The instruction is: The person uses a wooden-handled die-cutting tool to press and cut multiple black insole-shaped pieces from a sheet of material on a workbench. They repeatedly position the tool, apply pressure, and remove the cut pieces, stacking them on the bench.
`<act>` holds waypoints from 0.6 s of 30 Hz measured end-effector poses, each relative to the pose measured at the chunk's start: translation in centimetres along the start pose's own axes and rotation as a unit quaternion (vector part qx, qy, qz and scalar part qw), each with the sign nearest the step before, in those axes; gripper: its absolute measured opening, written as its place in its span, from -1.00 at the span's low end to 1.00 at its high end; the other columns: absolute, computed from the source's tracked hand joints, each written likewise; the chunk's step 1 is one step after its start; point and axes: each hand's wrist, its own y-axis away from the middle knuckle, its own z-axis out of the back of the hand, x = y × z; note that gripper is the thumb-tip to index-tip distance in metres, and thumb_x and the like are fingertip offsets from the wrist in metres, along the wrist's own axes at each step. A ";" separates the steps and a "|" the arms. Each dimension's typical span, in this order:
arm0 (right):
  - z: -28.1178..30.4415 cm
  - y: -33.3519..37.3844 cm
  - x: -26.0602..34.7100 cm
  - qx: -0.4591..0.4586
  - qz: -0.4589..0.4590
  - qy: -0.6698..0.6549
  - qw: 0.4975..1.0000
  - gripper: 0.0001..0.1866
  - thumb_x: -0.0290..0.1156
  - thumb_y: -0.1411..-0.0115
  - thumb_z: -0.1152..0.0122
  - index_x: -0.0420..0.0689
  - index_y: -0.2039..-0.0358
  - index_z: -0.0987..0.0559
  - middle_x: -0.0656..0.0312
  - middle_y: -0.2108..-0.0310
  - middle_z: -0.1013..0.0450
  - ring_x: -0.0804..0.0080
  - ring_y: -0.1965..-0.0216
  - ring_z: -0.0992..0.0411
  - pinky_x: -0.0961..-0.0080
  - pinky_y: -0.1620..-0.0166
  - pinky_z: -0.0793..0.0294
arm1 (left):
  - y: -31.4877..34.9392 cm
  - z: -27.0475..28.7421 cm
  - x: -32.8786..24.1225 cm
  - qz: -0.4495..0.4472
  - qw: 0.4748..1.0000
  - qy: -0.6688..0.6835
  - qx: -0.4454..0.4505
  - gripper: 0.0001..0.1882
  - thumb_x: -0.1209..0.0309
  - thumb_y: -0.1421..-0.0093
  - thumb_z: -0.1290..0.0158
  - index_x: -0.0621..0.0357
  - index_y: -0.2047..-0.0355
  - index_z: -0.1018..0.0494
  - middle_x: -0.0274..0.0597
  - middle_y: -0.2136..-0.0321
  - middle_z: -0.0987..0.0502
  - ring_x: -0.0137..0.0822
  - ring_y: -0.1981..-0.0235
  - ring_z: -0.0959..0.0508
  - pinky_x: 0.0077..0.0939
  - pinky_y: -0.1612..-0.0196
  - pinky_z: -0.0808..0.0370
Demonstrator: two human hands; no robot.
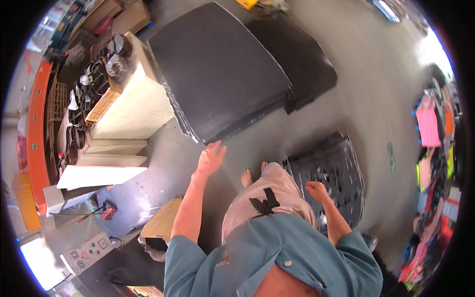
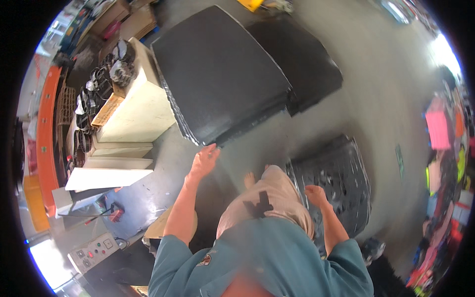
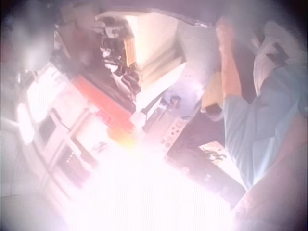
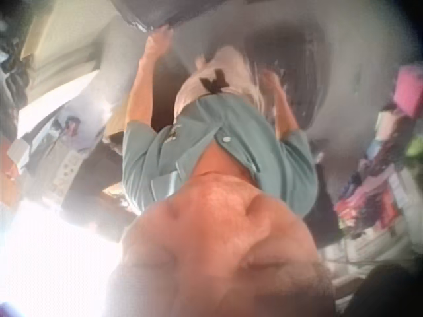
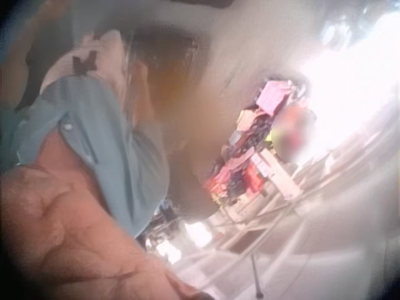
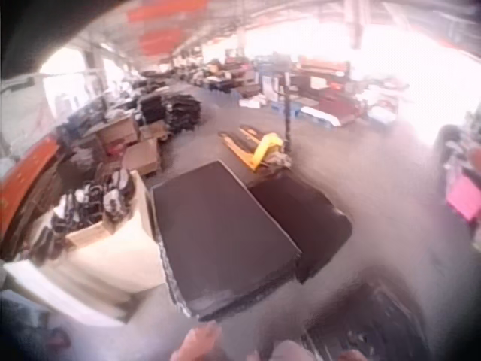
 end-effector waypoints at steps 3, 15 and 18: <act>3.4 -8.2 9.1 -0.044 0.073 0.005 0.996 -0.66 -0.30 -0.30 -0.37 -0.22 0.00 -0.74 0.01 0.24 -0.72 0.29 0.18 -0.70 0.37 0.07 -0.63 | -7.4 3.1 2.8 0.010 0.996 -0.040 -0.077 -0.45 0.12 -0.44 -0.15 0.33 -0.22 -0.52 0.26 -0.14 -0.59 0.23 -0.20 -0.57 -0.04 -0.26 -0.52; 4.9 -54.5 55.0 -0.130 0.465 0.113 0.869 -0.58 -0.43 -0.37 -0.29 -0.24 -0.20 -0.52 -0.04 -0.11 -0.49 -0.10 -0.12 -0.47 0.10 -0.16 -0.54 | -46.0 12.1 15.1 0.093 0.948 -0.189 -0.238 -0.20 0.03 -0.44 -0.16 0.23 -0.50 -0.22 0.42 -0.48 -0.18 0.47 -0.52 -0.09 0.26 -0.52 -0.12; 3.2 -65.5 62.7 -0.120 0.507 0.185 0.833 -0.49 -0.35 -0.41 -0.27 -0.31 -0.28 -0.47 -0.16 -0.27 -0.40 -0.21 -0.27 -0.39 0.05 -0.32 -0.44 | -52.4 11.3 16.0 0.136 0.909 -0.298 -0.259 -0.12 -0.12 -0.42 -0.09 0.09 -0.56 -0.13 0.35 -0.56 0.01 0.41 -0.58 0.08 0.39 -0.55 0.11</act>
